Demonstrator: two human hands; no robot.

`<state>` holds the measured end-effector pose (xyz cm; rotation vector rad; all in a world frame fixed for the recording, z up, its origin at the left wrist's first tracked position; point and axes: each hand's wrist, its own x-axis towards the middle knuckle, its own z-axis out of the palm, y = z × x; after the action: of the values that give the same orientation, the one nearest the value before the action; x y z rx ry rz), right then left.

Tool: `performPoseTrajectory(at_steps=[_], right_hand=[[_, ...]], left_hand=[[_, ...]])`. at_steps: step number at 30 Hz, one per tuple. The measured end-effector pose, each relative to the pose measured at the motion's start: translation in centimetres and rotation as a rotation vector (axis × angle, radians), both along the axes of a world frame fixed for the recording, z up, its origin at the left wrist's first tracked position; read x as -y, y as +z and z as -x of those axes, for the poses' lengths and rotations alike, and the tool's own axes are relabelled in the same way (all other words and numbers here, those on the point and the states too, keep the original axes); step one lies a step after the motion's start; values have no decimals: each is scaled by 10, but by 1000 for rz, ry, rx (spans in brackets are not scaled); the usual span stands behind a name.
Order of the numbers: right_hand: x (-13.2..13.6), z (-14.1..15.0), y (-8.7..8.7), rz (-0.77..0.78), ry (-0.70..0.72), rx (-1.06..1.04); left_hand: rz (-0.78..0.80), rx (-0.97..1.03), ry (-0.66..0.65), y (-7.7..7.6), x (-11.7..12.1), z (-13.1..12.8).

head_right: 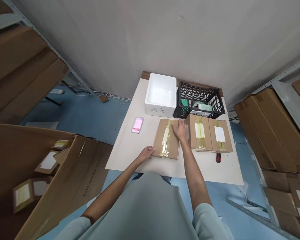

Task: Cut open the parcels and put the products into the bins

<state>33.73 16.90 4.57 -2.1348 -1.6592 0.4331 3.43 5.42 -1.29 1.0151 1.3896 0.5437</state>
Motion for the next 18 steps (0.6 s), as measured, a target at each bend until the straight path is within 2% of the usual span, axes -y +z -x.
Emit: performPoseTrajectory(at_steps=[4, 7, 9, 13, 16, 18], right_hand=[[-11, -10, 9, 62, -28, 70], [-4, -16, 19, 149, -78, 68], [10, -17, 23, 193, -126, 70], [61, -6, 21, 250, -196, 63], [117, 15, 9, 289, -192, 12], [157, 35, -2, 321, -167, -37]], left_hand=[[296, 195, -23, 13, 9, 1], [394, 289, 21, 23, 3, 7], [402, 291, 53, 28, -8, 17], [353, 261, 142, 32, -33, 60], [301, 259, 215, 29, -43, 102], [270, 274, 236, 23, -41, 126]])
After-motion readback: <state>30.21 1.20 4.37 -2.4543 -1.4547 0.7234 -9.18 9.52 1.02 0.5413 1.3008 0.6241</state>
